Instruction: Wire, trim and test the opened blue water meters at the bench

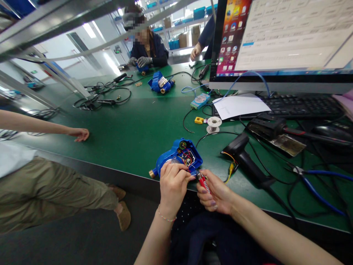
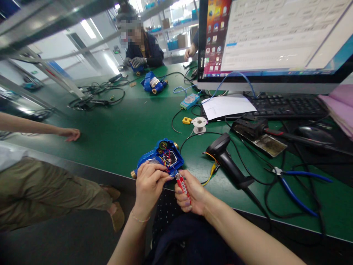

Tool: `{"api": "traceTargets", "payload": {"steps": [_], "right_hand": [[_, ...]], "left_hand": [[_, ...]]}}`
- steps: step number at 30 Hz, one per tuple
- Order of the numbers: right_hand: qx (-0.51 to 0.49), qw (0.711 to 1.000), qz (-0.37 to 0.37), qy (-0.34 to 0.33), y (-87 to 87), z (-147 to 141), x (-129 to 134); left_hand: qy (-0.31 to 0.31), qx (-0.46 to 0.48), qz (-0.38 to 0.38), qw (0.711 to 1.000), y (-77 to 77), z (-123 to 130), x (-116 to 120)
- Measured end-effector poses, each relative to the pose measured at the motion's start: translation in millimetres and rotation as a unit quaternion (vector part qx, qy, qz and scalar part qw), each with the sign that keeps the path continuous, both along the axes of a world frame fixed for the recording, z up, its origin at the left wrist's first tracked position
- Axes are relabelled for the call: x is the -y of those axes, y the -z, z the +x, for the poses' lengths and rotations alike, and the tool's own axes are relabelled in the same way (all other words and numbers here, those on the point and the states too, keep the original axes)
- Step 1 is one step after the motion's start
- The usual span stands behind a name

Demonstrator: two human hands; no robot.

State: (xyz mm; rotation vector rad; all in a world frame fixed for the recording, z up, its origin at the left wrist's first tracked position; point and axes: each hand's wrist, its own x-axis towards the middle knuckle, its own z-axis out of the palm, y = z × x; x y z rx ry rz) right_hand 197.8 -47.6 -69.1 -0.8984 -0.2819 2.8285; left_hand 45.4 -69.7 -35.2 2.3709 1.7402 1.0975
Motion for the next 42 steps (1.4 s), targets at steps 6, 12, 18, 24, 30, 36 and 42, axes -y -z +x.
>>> {"api": "traceTargets", "payload": {"steps": [6, 12, 18, 24, 30, 36, 42], "right_hand": [[0.006, 0.999, 0.02, -0.027, -5.3, 1.3, 3.1], [0.007, 1.0, 0.015, -0.012, -4.6, 1.3, 3.9], [0.116, 0.976, 0.163, 0.086, -7.5, 16.7, -5.8], [0.433, 0.66, 0.599, 0.139, 3.6, 38.0, -46.6], [0.404, 0.48, 0.76, 0.172, 1.3, 19.0, -42.0], [0.302, 0.468, 0.801, 0.219, -6.8, -5.9, -46.3], [0.284, 0.509, 0.779, 0.233, -16.8, -33.1, -64.6]], "left_hand": [[0.0, 0.001, 0.001, 1.0, -1.1, 0.3, 0.2], [0.002, -0.001, 0.001, 1.0, -1.2, 1.3, -0.3], [0.006, -0.004, -0.006, 1.0, -1.0, 0.0, -0.7], [-0.041, -0.03, 0.026, 0.998, -0.3, 1.3, -6.5], [-0.036, -0.09, 0.044, 0.994, -3.0, 0.1, -13.0], [-0.032, -0.056, 0.011, 0.998, -11.3, -13.7, -20.9], [-0.058, 0.055, -0.047, 0.996, -19.8, -41.0, -41.1]]}}
